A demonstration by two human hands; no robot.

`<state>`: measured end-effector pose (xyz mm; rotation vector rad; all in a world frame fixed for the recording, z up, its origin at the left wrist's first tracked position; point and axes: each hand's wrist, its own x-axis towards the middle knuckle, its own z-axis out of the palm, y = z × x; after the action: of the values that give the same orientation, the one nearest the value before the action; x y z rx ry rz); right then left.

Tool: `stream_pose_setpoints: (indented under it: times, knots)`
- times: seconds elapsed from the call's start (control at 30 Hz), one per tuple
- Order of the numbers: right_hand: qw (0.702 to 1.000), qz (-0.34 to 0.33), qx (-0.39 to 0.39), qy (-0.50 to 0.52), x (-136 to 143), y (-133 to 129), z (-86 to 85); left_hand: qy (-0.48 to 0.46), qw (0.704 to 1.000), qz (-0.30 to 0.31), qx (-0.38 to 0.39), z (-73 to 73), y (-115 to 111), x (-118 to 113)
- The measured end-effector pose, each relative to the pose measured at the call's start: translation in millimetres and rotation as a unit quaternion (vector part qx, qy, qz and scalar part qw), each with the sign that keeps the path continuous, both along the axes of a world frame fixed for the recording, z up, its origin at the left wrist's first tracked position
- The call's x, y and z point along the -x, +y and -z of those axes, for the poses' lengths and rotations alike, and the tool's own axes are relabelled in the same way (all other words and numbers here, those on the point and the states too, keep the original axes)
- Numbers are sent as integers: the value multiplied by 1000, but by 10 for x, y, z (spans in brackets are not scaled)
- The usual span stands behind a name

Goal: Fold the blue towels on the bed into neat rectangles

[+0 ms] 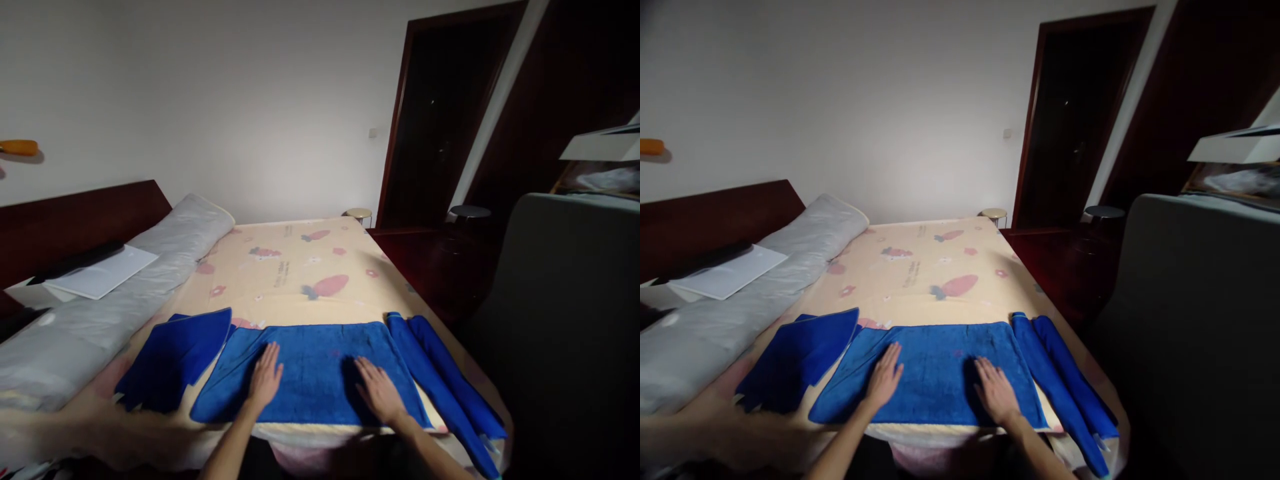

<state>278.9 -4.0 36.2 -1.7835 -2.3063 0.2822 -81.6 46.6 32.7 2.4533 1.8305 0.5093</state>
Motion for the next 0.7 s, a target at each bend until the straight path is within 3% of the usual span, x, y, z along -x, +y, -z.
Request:
stream_pose_setpoints:
  times: [0.13,0.2,0.27,0.37,0.47,0.57,0.7]
  knots:
    - [996,-39,46,67,794,53,200,30,997,60,29,389,-107,-814]
    - [993,-57,51,87,1032,73,313,63,993,78,59,503,-150,-970]
    - [992,-68,49,93,1122,105,405,84,988,104,82,531,-157,-940]
    - [992,-88,38,81,1024,219,477,92,987,102,88,483,-94,-639]
    - [995,-76,15,62,739,439,498,101,992,23,78,447,23,-202]
    - [999,-9,-12,32,309,686,548,115,990,-53,69,471,145,249]
    - [992,107,-70,-9,-352,834,735,110,988,-98,43,525,321,804]
